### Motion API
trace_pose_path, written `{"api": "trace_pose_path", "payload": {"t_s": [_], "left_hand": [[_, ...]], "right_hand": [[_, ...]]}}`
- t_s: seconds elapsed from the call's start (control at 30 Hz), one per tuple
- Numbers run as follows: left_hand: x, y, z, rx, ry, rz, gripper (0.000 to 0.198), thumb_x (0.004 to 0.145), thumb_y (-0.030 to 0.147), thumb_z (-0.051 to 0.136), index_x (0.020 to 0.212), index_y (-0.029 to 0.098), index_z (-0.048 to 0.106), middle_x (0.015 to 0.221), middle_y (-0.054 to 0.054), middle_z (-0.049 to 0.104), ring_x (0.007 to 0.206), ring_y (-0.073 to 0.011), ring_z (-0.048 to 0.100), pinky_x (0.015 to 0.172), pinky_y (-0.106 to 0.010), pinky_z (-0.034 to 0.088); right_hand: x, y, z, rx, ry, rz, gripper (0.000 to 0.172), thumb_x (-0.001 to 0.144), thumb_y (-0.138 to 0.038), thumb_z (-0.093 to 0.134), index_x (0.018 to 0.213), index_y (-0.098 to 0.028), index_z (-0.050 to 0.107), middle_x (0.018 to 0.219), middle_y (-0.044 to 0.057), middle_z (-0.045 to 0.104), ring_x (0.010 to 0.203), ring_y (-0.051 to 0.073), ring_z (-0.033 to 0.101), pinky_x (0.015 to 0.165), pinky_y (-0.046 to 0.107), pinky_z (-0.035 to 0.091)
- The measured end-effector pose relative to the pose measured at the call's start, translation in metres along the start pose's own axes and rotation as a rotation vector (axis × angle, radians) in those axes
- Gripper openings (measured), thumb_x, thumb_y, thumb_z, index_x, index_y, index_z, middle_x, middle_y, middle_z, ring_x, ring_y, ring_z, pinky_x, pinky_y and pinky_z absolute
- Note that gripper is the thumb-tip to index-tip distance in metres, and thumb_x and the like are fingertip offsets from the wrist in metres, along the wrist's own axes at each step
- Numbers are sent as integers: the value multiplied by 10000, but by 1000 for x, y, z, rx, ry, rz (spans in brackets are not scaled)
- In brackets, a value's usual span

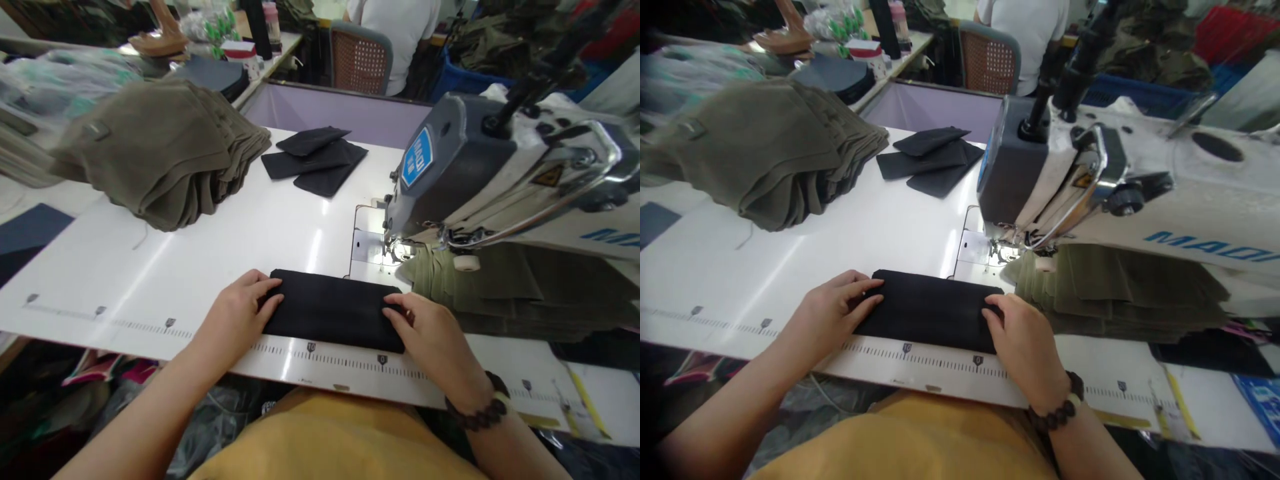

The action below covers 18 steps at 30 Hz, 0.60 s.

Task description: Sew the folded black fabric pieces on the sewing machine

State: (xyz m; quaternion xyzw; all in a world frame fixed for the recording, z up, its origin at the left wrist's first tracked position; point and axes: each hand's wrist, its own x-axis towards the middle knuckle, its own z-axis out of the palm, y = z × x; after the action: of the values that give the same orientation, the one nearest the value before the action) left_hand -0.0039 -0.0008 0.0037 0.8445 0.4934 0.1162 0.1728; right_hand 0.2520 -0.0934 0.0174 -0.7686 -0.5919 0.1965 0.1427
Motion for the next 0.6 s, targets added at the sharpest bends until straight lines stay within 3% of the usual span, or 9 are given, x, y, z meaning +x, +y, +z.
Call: {"api": "trace_pose_path", "payload": {"t_s": [0.1,0.2,0.3,0.43,0.5,0.6], "left_hand": [[3,4,0,217,19,90,298,863,289,380,975,134,609,890,-86,579,694,-187,568,623,-324,492],[10,10,-2,305,-5,381,331,864,159,318,1078,139,570,1105,-126,546,963,-244,525,803,-401,463],[21,17,-4,226,-146,594,406,845,60,278,1159,160,515,1157,-84,543,1036,-182,495,897,-343,427],[31,39,-6,360,-196,511,339,876,207,385,1197,196,493,941,-79,583,819,-203,548,713,-344,484],[32,54,-2,466,-175,476,296,864,313,436,1096,191,575,861,-90,571,754,-232,545,653,-374,476],[30,71,8,488,-143,521,273,875,250,406,863,121,646,836,-114,575,807,-245,547,713,-379,468]], "right_hand": [[-1,-10,-5,-250,11,-72,147,803,-289,549,863,-209,657,823,25,595,679,162,582,569,274,436],[0,-19,-5,-421,44,-143,133,789,-297,585,763,-176,633,828,48,551,723,178,562,564,277,438],[2,-24,-2,-455,64,-193,88,748,-227,633,757,-145,602,858,77,552,803,211,544,655,313,462],[5,-26,6,-351,77,-440,212,810,-72,484,994,-123,576,1133,126,534,1025,239,493,842,379,440],[5,-27,11,-296,40,-581,282,837,-27,384,1040,-98,566,1211,135,510,1115,217,453,928,369,398],[4,-30,18,-271,22,-587,251,862,-83,385,1002,-50,592,1180,161,541,1107,226,471,967,363,370]]}}
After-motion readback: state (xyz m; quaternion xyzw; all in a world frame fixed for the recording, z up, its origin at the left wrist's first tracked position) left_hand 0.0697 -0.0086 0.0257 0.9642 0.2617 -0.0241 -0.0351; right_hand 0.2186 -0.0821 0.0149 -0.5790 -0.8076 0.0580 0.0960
